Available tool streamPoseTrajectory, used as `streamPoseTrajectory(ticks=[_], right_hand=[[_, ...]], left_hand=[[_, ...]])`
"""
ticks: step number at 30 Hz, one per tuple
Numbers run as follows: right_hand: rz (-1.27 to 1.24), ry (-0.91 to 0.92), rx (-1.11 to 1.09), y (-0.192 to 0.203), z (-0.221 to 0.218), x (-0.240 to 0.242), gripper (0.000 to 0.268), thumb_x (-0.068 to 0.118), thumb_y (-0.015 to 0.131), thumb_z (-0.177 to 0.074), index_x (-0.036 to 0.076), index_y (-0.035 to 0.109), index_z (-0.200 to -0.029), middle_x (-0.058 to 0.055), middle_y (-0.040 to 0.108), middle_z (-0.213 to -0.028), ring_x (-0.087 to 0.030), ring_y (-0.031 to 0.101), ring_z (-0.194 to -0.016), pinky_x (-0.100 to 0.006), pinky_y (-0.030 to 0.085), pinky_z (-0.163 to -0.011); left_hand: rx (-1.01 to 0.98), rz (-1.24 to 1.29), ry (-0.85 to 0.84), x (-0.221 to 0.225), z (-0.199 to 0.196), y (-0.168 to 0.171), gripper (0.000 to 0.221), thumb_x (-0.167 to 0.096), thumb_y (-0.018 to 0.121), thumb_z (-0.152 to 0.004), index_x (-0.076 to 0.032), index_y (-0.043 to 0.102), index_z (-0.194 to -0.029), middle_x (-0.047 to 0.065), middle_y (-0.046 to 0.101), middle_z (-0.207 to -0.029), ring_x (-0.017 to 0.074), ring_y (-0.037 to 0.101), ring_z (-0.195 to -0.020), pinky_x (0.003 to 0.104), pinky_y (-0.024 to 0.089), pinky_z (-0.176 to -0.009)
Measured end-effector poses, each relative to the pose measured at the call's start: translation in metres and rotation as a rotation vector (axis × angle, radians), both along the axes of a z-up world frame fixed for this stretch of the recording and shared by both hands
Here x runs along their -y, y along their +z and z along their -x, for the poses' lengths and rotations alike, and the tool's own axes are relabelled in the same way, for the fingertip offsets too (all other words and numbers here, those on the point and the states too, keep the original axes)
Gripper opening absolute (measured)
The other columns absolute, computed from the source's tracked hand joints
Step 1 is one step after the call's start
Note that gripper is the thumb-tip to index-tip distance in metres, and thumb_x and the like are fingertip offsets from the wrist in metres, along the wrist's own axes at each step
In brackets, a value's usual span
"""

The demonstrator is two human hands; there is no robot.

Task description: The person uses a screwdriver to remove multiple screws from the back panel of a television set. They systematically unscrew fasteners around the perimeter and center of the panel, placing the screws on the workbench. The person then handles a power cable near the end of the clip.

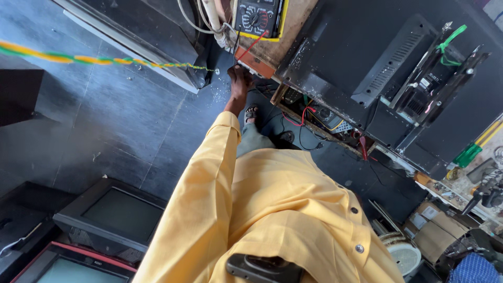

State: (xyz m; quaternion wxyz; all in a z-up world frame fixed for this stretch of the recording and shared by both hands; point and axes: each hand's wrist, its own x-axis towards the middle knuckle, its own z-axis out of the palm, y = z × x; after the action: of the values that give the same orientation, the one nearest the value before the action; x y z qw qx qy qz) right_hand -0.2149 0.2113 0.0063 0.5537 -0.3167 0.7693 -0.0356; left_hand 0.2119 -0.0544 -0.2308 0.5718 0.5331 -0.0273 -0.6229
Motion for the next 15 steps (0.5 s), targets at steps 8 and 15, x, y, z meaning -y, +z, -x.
streamPoseTrajectory(ticks=[8,15], right_hand=[[-0.012,0.088,-0.08,-0.006,0.017,0.015,0.033,0.022,0.068,-0.098,-0.001,0.069,-0.123,-0.015,0.076,-0.109,-0.018,0.07,-0.097,-0.033,0.056,-0.085],[0.095,0.005,0.052,-0.011,0.024,0.024,0.037,0.024,0.063,-0.102,-0.003,0.065,-0.127,-0.015,0.075,-0.11,-0.017,0.068,-0.097,-0.03,0.056,-0.083]], left_hand=[[0.33,0.137,-0.488,-0.004,-0.047,0.025,0.055,-0.059,0.034,-0.104,-0.012,0.039,-0.13,0.01,0.068,-0.115,0.0238,0.072,-0.08,0.036,0.055,-0.064],[0.354,0.057,-0.403,0.01,-0.052,0.024,0.064,-0.059,0.041,-0.109,-0.006,0.055,-0.142,0.019,0.067,-0.119,0.0296,0.061,-0.096,0.04,0.054,-0.081]])
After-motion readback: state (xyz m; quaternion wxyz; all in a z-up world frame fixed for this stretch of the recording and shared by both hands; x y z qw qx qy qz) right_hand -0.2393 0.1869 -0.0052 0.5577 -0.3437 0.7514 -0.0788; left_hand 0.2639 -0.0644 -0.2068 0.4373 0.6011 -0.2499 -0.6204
